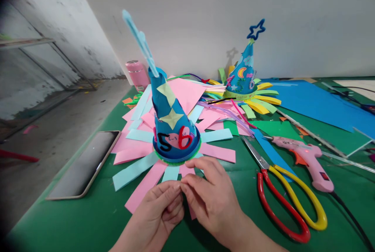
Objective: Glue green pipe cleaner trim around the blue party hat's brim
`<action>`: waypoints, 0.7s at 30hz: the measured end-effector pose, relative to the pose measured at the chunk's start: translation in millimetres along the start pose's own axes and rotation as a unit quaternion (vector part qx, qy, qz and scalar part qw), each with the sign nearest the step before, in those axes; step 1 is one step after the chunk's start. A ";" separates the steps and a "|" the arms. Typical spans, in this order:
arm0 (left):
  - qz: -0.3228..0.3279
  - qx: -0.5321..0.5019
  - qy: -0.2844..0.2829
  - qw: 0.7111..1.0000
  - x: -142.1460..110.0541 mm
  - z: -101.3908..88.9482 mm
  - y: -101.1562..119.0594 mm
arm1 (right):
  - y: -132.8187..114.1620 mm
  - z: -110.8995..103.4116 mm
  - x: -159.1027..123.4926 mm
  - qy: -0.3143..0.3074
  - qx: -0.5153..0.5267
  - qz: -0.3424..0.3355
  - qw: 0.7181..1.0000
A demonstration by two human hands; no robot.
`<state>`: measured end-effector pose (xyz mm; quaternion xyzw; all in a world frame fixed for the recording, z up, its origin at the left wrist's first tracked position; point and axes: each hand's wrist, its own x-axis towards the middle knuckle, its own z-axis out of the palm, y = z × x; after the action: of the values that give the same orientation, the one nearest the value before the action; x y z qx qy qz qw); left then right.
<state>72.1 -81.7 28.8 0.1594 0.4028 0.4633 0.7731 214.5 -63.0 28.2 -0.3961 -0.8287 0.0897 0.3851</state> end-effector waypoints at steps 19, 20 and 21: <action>0.094 0.186 0.089 0.974 -21.0 8.2 24.3 | 7.6 -24.0 -0.4 0.108 -0.010 0.073 0.991; 0.113 0.241 0.093 0.959 -22.2 7.3 26.9 | 14.7 -31.4 -1.3 0.131 -0.027 0.099 0.986; 0.134 0.301 0.092 0.940 -22.4 6.0 29.3 | 23.9 -39.6 -3.3 0.162 -0.043 0.125 0.978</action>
<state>54.0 -84.7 61.3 0.3941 0.5677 0.4323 0.5792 257.9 -55.6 42.7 -0.5222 -0.7026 0.0362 0.4821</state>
